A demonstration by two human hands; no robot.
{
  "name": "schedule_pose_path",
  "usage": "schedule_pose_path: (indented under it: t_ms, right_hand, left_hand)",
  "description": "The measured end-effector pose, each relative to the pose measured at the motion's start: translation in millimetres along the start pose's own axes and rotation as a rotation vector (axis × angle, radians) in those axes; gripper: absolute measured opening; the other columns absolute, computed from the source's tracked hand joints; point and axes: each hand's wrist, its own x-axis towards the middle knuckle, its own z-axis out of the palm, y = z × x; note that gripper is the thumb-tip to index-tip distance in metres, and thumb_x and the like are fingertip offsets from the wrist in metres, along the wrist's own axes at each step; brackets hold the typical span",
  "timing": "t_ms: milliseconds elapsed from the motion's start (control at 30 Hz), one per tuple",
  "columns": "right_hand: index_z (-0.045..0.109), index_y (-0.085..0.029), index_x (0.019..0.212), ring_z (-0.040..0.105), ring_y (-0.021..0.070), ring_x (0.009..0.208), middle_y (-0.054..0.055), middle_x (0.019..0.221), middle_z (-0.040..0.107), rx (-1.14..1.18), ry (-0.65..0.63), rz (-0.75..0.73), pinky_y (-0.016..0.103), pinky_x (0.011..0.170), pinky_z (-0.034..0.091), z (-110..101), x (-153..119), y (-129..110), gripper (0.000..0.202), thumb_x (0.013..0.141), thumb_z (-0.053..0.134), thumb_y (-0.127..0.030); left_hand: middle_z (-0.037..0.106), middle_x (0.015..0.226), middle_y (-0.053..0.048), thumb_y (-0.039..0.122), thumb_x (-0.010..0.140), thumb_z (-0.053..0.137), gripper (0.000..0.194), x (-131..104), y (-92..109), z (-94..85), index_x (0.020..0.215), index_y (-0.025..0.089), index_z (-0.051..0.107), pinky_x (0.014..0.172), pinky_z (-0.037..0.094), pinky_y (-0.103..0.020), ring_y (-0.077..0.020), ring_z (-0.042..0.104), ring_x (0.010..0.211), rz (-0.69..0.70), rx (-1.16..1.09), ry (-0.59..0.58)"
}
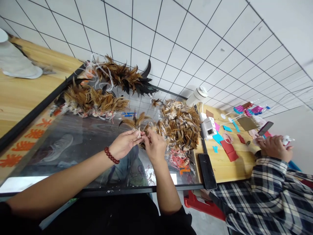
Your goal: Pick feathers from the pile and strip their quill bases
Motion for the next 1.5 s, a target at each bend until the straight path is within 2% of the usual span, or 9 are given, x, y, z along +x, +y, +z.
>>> schedule_pose_path:
  t_ms: [167,367,567,667,733,833,967,1167,1500]
  right_hand:
    - [0.069,-0.020,0.090,0.053,0.0128,0.063,0.001,0.070,0.060,0.148,-0.011,0.006,0.025,0.062,0.045,-2,3,-7,0.019,0.084,0.062,-0.036]
    - [0.067,-0.020,0.082,0.055,0.0129,0.067,0.002,0.074,0.061,0.152,0.028,0.012,0.026,0.065,0.046,-5,5,-2,0.017,0.085,0.061,-0.035]
    - [0.068,-0.022,0.101,0.058,0.0175,0.085,0.005,0.089,0.063,0.076,-0.306,-0.167,0.031,0.079,0.046,-9,2,2,0.026,0.081,0.066,-0.039]
    - [0.068,-0.023,0.103,0.055,0.0192,0.087,0.005,0.091,0.062,-0.089,-0.377,-0.252,0.033,0.079,0.043,-1,0,-4,0.028,0.081,0.066,-0.040]
    - [0.069,-0.024,0.099,0.053,0.0194,0.088,0.005,0.091,0.061,-0.168,-0.398,-0.286,0.033,0.078,0.040,3,0,-6,0.020,0.084,0.063,-0.036]
    - [0.069,-0.024,0.090,0.054,0.0182,0.089,0.004,0.093,0.063,-0.151,-0.345,-0.279,0.032,0.078,0.038,2,2,-5,0.015,0.090,0.055,-0.028]
    - [0.066,-0.023,0.093,0.055,0.0180,0.092,0.004,0.094,0.067,-0.148,-0.219,-0.250,0.033,0.082,0.036,-9,3,1,0.019,0.094,0.048,-0.025]
    - [0.065,-0.023,0.091,0.051,0.0202,0.088,0.005,0.088,0.065,-0.373,-0.239,-0.317,0.036,0.081,0.030,-14,3,3,0.019,0.091,0.047,-0.019]
    - [0.067,-0.022,0.080,0.050,0.0201,0.081,0.005,0.076,0.062,-0.402,-0.203,-0.350,0.037,0.079,0.028,-8,2,5,0.020,0.090,0.050,-0.026]
  left_hand:
    - [0.071,0.085,-0.009,0.013,0.076,0.070,0.005,-1,1,1.5,0.077,0.009,0.067,0.078,0.052,-0.024,-0.0119,0.066,0.077,-0.053,-0.066,0.000]
    - [0.070,0.079,-0.007,0.012,0.078,0.068,0.005,2,8,1.6,0.075,0.010,0.064,0.082,0.052,-0.029,-0.0135,0.067,0.077,-0.008,-0.082,0.021]
    - [0.069,0.075,-0.004,0.013,0.082,0.064,0.006,12,26,-4.8,0.075,0.012,0.062,0.079,0.053,-0.028,-0.0127,0.069,0.075,0.076,-0.108,0.084]
    - [0.068,0.073,-0.003,0.013,0.081,0.065,0.006,12,26,-5.2,0.075,0.012,0.062,0.075,0.054,-0.026,-0.0120,0.068,0.073,0.094,-0.104,0.073]
    - [0.067,0.070,-0.003,0.015,0.078,0.068,0.008,11,25,-4.9,0.074,0.012,0.062,0.072,0.053,-0.025,-0.0118,0.068,0.071,0.115,-0.071,0.075]
    - [0.067,0.068,-0.005,0.020,0.074,0.074,0.014,9,24,-4.7,0.073,0.011,0.063,0.068,0.054,-0.025,-0.0129,0.067,0.067,0.123,0.058,0.064]
    - [0.070,0.068,-0.010,0.023,0.069,0.078,0.019,6,21,-3.6,0.071,0.008,0.066,0.060,0.054,-0.025,-0.0149,0.067,0.061,0.073,0.272,0.049]
    - [0.070,0.063,-0.009,0.021,0.066,0.079,0.017,6,14,-4.0,0.064,0.010,0.066,0.048,0.051,-0.021,-0.0147,0.065,0.051,0.038,0.431,0.008]
    - [0.066,0.053,-0.007,0.016,0.062,0.077,0.014,14,5,-15.8,0.054,0.014,0.066,0.044,0.049,-0.022,-0.0133,0.060,0.044,0.008,0.649,-0.152]
